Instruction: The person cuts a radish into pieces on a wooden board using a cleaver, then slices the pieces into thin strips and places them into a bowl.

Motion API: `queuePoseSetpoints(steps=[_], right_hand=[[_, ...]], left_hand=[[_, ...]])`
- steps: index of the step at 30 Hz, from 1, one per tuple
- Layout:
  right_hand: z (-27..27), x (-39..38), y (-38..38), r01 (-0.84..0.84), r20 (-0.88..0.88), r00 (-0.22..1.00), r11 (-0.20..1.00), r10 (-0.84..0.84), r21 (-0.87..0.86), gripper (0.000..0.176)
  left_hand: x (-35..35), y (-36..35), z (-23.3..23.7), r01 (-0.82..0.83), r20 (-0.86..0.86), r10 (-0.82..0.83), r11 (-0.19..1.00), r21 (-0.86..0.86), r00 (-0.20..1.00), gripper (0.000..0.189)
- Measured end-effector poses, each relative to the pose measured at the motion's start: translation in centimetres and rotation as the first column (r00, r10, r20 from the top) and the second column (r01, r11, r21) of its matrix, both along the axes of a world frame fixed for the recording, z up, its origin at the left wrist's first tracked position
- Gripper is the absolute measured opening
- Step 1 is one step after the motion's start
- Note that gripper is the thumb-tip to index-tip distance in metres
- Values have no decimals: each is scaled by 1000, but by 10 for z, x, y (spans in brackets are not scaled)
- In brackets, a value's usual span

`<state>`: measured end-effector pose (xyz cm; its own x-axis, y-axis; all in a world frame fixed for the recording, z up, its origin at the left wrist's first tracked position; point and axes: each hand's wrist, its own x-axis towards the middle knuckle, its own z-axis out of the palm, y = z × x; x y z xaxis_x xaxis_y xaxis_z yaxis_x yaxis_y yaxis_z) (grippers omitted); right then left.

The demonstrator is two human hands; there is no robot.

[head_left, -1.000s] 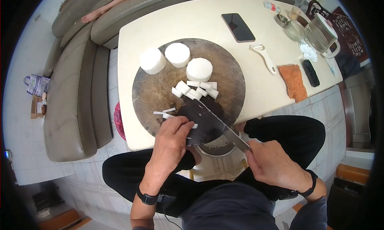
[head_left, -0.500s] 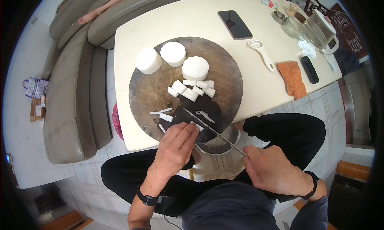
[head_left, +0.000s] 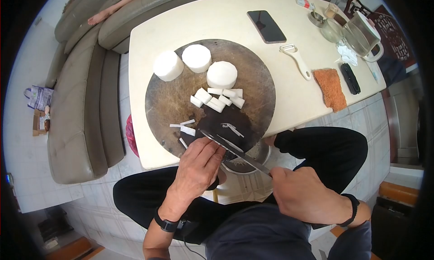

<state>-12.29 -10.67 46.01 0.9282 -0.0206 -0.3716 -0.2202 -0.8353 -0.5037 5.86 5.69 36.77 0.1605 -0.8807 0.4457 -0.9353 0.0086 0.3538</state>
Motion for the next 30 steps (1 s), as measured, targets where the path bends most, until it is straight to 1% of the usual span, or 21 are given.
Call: queuePoseSetpoints(steps=[2,3,5,6,8,10,12,14,15,17,18,20,23,27,29,30], right_hand=[[-4,7,3,-32,124,992,999,33,-10,19],[-6,11,5,-27,125,992,1000,28,-10,19],[-9,19,7,-48,202,977,996,61,-70,18],[-11,20,9,-45,206,977,996,59,-72,18],[-14,20,11,-35,266,962,995,58,-92,17],[-17,17,12,-23,251,967,995,48,-102,17],[-16,13,11,-19,229,972,994,44,-109,17],[-13,8,7,21,168,986,1000,-18,-16,19],[-10,6,7,16,165,986,1000,-13,-16,19],[-5,2,8,41,154,987,998,-47,38,21],[-4,2,9,41,153,987,998,-46,38,21],[-3,1,10,65,85,994,998,-66,13,21],[-1,3,11,53,41,998,999,-54,11,20],[-3,9,10,8,97,995,1000,-5,-29,19],[-8,16,10,-24,197,980,999,31,-41,18],[-9,18,11,-21,199,980,999,29,-41,18]], left_hand=[[-1,1,0,0,-9,0,1000,6,1000,29],[-1,1,1,-3,-9,4,1000,18,1000,29],[-2,1,2,-3,-6,3,1000,27,1000,28],[-2,1,2,-6,-4,6,999,32,1000,28],[-2,2,2,-10,0,10,999,38,1000,28],[-2,2,-2,-12,35,12,1000,2,999,30],[-2,0,0,-13,34,14,1000,-12,999,31],[-2,0,0,-21,33,22,999,-24,999,33],[-2,0,-1,-19,32,19,1000,-21,999,33],[-2,1,-1,-16,30,16,1000,-17,999,34],[-2,1,0,-14,24,14,1000,-17,1000,34],[-2,1,0,-13,16,13,1000,-15,1000,33],[-2,2,-2,-9,7,9,1000,-5,1000,33],[-2,2,0,-12,-7,12,1000,2,1000,32],[-2,2,-1,-8,-14,8,1000,2,1000,31],[-2,4,-4,-16,-11,16,1000,-3,1000,32]])
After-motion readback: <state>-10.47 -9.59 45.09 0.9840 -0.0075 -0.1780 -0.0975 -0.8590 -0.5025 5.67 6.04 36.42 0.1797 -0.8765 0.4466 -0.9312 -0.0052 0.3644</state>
